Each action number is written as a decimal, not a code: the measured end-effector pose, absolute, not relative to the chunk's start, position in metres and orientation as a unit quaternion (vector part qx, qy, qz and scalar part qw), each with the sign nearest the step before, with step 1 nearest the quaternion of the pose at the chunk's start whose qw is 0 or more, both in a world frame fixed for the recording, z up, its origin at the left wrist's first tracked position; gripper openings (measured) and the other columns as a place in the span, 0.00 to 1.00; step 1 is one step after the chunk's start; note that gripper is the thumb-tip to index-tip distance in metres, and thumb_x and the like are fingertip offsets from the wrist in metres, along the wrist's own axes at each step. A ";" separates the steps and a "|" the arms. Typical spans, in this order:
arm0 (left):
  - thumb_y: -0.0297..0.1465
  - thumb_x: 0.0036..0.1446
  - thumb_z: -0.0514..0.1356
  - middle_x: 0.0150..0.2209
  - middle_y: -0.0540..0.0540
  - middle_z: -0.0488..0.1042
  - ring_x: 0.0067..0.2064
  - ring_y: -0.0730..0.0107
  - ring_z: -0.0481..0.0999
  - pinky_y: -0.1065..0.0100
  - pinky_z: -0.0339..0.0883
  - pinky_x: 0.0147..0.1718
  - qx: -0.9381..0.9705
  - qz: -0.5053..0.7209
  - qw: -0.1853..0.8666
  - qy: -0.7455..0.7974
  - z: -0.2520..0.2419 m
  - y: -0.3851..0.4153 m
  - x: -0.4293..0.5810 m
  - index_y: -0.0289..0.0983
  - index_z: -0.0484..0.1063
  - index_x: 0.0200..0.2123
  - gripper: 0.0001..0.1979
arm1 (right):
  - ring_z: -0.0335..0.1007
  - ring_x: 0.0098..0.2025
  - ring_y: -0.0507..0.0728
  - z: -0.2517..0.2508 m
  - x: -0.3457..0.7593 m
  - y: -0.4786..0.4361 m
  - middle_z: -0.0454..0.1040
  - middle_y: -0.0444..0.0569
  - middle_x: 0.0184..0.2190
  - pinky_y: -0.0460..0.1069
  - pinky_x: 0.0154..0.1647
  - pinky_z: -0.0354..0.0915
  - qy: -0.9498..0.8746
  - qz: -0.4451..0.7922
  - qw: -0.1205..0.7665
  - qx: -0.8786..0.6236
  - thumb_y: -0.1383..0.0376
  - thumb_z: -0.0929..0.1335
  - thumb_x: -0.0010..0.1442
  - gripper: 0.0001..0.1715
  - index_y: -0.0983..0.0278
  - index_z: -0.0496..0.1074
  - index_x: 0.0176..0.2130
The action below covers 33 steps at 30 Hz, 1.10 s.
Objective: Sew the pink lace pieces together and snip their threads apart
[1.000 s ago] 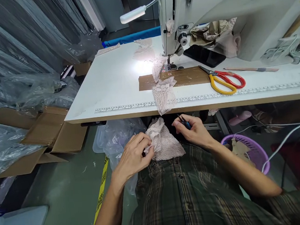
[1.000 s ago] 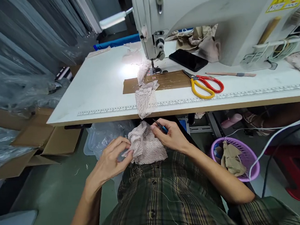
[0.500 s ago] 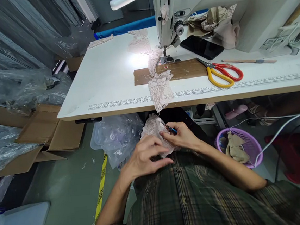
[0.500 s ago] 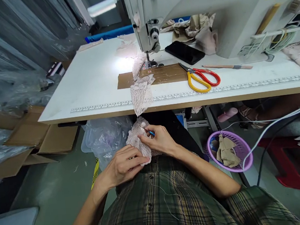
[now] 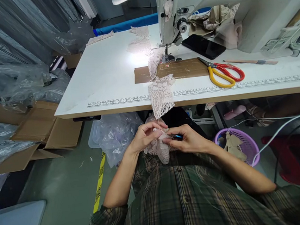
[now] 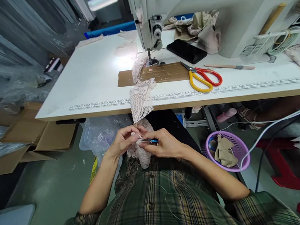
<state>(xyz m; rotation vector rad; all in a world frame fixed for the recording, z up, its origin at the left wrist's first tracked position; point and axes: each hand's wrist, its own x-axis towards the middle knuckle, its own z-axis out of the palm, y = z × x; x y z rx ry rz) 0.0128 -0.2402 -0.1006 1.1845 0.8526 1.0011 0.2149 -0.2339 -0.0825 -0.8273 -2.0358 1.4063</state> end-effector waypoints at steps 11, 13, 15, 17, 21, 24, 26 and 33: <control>0.42 0.50 0.69 0.33 0.43 0.81 0.34 0.67 0.76 0.69 0.68 0.35 0.498 0.413 0.555 0.523 -0.093 -0.254 0.000 0.34 0.81 0.33 0.16 | 0.60 0.25 0.51 -0.082 0.202 -0.193 0.64 0.42 0.21 0.47 0.30 0.53 -0.780 0.457 0.227 -0.363 0.46 0.53 0.69 0.34 0.66 0.74 0.35; 0.41 0.50 0.69 0.33 0.43 0.81 0.35 0.66 0.76 0.69 0.68 0.36 0.499 0.418 0.553 0.520 -0.093 -0.253 -0.001 0.34 0.81 0.33 0.15 | 0.58 0.24 0.50 -0.080 0.196 -0.189 0.63 0.41 0.20 0.47 0.29 0.52 -0.789 0.445 0.229 -0.357 0.46 0.55 0.68 0.33 0.65 0.73 0.32; 0.41 0.50 0.69 0.33 0.43 0.81 0.34 0.66 0.76 0.69 0.68 0.36 0.500 0.424 0.545 0.523 -0.093 -0.253 -0.002 0.34 0.81 0.32 0.15 | 0.57 0.23 0.50 -0.080 0.194 -0.188 0.63 0.41 0.19 0.47 0.28 0.51 -0.790 0.432 0.239 -0.364 0.47 0.56 0.68 0.32 0.65 0.70 0.28; 0.42 0.51 0.68 0.33 0.43 0.81 0.33 0.67 0.76 0.69 0.67 0.34 0.500 0.427 0.538 0.528 -0.094 -0.253 -0.003 0.34 0.81 0.33 0.16 | 0.55 0.23 0.50 -0.082 0.195 -0.188 0.63 0.41 0.19 0.47 0.28 0.50 -0.782 0.430 0.251 -0.375 0.47 0.56 0.68 0.32 0.65 0.69 0.26; 0.42 0.51 0.68 0.33 0.43 0.80 0.33 0.67 0.75 0.69 0.67 0.35 0.494 0.432 0.543 0.524 -0.093 -0.253 -0.003 0.33 0.81 0.34 0.16 | 0.53 0.21 0.50 -0.089 0.199 -0.199 0.58 0.39 0.18 0.47 0.26 0.49 -0.761 0.471 0.237 -0.378 0.45 0.55 0.68 0.34 0.65 0.73 0.32; 0.41 0.51 0.68 0.31 0.43 0.80 0.35 0.66 0.76 0.69 0.68 0.37 0.489 0.433 0.557 0.512 -0.092 -0.251 -0.002 0.33 0.80 0.34 0.15 | 0.54 0.22 0.50 -0.090 0.197 -0.207 0.60 0.40 0.18 0.47 0.26 0.49 -0.760 0.486 0.227 -0.366 0.44 0.54 0.68 0.34 0.65 0.73 0.33; 0.40 0.50 0.68 0.30 0.45 0.79 0.34 0.67 0.75 0.69 0.68 0.36 0.482 0.436 0.561 0.512 -0.091 -0.251 0.000 0.33 0.80 0.32 0.14 | 0.56 0.24 0.50 -0.089 0.193 -0.210 0.63 0.42 0.21 0.47 0.27 0.50 -0.768 0.480 0.237 -0.351 0.45 0.54 0.68 0.33 0.64 0.71 0.30; 0.41 0.48 0.68 0.24 0.49 0.74 0.27 0.74 0.68 0.73 0.61 0.27 0.465 0.427 0.553 0.544 -0.088 -0.251 0.002 0.33 0.78 0.27 0.14 | 0.52 0.23 0.50 -0.098 0.181 -0.206 0.58 0.40 0.19 0.47 0.27 0.48 -0.773 0.458 0.243 -0.365 0.49 0.57 0.68 0.27 0.62 0.61 0.25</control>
